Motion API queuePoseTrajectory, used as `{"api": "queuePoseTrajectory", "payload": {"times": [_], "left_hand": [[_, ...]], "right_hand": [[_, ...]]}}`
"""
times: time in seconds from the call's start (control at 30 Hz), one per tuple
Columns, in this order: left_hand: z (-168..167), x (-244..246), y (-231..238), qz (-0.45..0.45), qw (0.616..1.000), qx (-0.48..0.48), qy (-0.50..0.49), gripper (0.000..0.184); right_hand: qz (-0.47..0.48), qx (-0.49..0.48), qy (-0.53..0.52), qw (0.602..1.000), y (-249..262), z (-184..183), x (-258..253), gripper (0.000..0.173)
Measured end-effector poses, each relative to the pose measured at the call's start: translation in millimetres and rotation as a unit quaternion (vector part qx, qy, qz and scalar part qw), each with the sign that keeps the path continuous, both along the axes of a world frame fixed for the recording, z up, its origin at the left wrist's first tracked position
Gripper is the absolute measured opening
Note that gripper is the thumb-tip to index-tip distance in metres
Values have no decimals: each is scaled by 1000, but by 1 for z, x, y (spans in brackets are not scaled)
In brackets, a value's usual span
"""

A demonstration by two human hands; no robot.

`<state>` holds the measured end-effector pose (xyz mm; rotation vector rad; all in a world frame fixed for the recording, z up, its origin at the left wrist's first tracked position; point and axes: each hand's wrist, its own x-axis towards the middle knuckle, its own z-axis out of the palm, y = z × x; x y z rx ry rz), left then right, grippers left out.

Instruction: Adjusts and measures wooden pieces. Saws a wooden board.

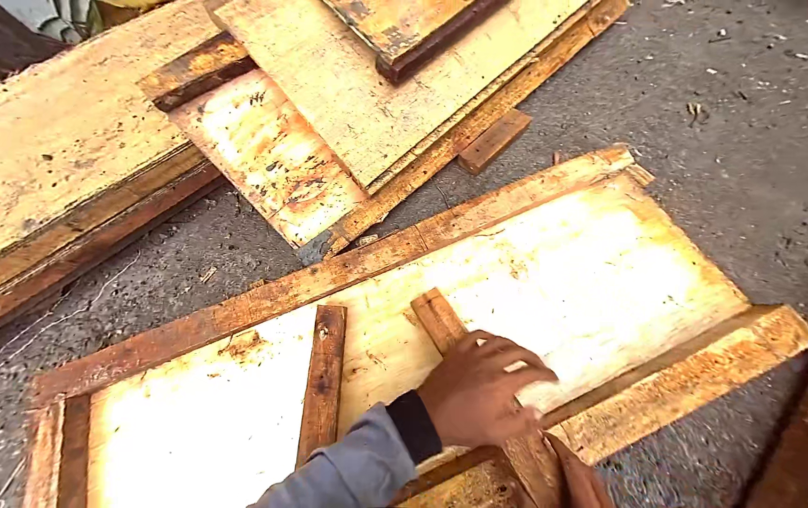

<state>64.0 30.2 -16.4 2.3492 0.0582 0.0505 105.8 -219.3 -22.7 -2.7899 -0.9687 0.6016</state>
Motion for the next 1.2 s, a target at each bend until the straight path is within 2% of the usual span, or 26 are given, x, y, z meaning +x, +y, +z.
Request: {"api": "queuePoseTrajectory", "payload": {"times": [0.07, 0.13, 0.23, 0.33, 0.47, 0.57, 0.83, 1.2], "left_hand": [[-15, -25, 25, 181, 982, -23, -42, 35], [-32, -49, 55, 319, 946, -5, -47, 31], [-50, -72, 99, 407, 908, 95, 3, 33], [-59, -70, 131, 409, 897, 165, 31, 38], [-63, -47, 150, 359, 911, 199, 33, 42], [-67, -31, 154, 342, 917, 203, 42, 43], [-83, -22, 151, 375, 910, 172, 26, 35], [-97, -20, 151, 377, 896, 232, -23, 27]], "right_hand": [[-25, 44, -17, 999, 18, -21, -10, 85], [-36, 67, -38, 996, 34, -34, -17, 84], [-45, 65, -56, 995, 50, -42, -21, 83], [-45, 54, -73, 995, 58, -45, -19, 81], [-45, 50, -80, 995, 65, -46, -10, 80], [-40, 51, -80, 995, 69, -46, -6, 81], [-40, 54, -84, 994, 75, -48, -5, 81], [-47, 32, -77, 995, 79, -45, -2, 80]]}}
